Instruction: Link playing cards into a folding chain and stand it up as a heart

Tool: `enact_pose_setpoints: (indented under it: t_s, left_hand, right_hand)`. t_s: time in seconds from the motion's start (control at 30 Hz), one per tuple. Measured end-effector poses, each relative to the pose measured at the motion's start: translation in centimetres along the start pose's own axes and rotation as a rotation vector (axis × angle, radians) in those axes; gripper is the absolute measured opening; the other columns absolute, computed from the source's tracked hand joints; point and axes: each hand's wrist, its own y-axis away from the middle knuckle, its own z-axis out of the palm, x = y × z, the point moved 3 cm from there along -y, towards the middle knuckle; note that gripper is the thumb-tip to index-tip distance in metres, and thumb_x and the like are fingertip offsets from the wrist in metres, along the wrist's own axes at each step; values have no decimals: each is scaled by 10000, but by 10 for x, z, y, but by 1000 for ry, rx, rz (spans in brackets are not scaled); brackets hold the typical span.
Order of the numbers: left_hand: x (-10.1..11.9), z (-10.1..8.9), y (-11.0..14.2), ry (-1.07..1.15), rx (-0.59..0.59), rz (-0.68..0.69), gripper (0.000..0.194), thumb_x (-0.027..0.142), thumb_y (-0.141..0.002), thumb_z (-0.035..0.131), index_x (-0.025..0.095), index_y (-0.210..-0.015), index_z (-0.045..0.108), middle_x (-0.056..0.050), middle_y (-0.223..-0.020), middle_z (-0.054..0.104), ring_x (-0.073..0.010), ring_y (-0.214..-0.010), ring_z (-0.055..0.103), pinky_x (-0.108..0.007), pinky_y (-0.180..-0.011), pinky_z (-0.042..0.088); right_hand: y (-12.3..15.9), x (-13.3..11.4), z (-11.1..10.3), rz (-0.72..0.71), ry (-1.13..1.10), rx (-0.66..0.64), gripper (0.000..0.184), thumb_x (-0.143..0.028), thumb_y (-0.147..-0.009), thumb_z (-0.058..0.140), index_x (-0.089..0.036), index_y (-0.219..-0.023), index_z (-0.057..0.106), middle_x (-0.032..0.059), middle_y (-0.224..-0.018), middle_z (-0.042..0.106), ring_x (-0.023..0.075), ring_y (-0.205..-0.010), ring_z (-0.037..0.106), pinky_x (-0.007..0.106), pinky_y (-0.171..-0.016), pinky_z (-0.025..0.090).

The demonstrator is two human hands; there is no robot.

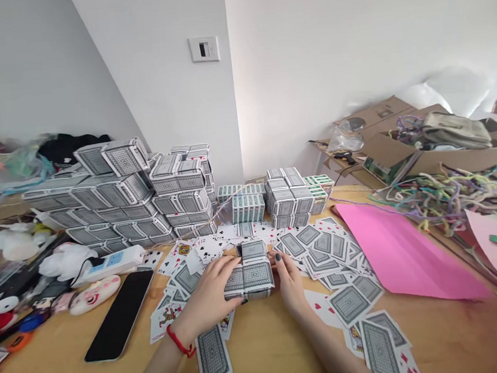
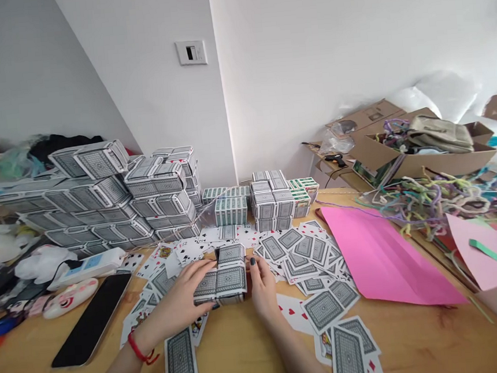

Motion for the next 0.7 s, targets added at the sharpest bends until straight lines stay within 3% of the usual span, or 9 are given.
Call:
enact_pose_setpoints:
  t_s: [0.17,0.3,0.4,0.5,0.7]
  left_hand:
    - [11,7,5,-68,28,9,561,368,-775,543,323,-1302,356,-54,-1303,403,-245,-1191,382,-417,-963,375]
    - [11,13,6,-146,106,95,500,415,-808,487,317,-1289,391,-73,-1264,443,-268,-1185,380,-452,-954,375]
    - [8,17,7,-157,194,127,507,432,-789,512,290,-1267,426,-88,-1269,435,-279,-1186,384,-461,-953,380]
    - [5,22,9,-131,276,140,494,435,-774,535,258,-1230,464,-97,-1237,458,-270,-1162,412,-452,-949,392]
    - [2,29,10,-84,326,165,475,413,-771,553,263,-1213,470,-97,-1217,476,-268,-1144,428,-472,-943,393]
  right_hand:
    - [0,-10,-5,115,-226,-64,319,-438,-782,510,-208,-1000,546,-7,-692,598,137,-579,553,265,-562,448]
    - [2,-26,-6,43,-256,-223,380,-423,-752,562,-203,-1061,542,34,-781,634,174,-686,584,300,-627,462]
    - [4,-36,-6,-44,-205,-332,504,-383,-720,622,-213,-1170,471,48,-820,626,194,-753,585,324,-669,472]
    - [5,-41,-6,-112,-118,-337,569,-345,-712,645,-231,-1219,413,15,-764,594,172,-719,571,322,-683,472]
    - [9,-42,-10,-221,218,-262,349,-313,-763,591,-217,-1093,526,-40,-596,519,134,-573,526,276,-604,455]
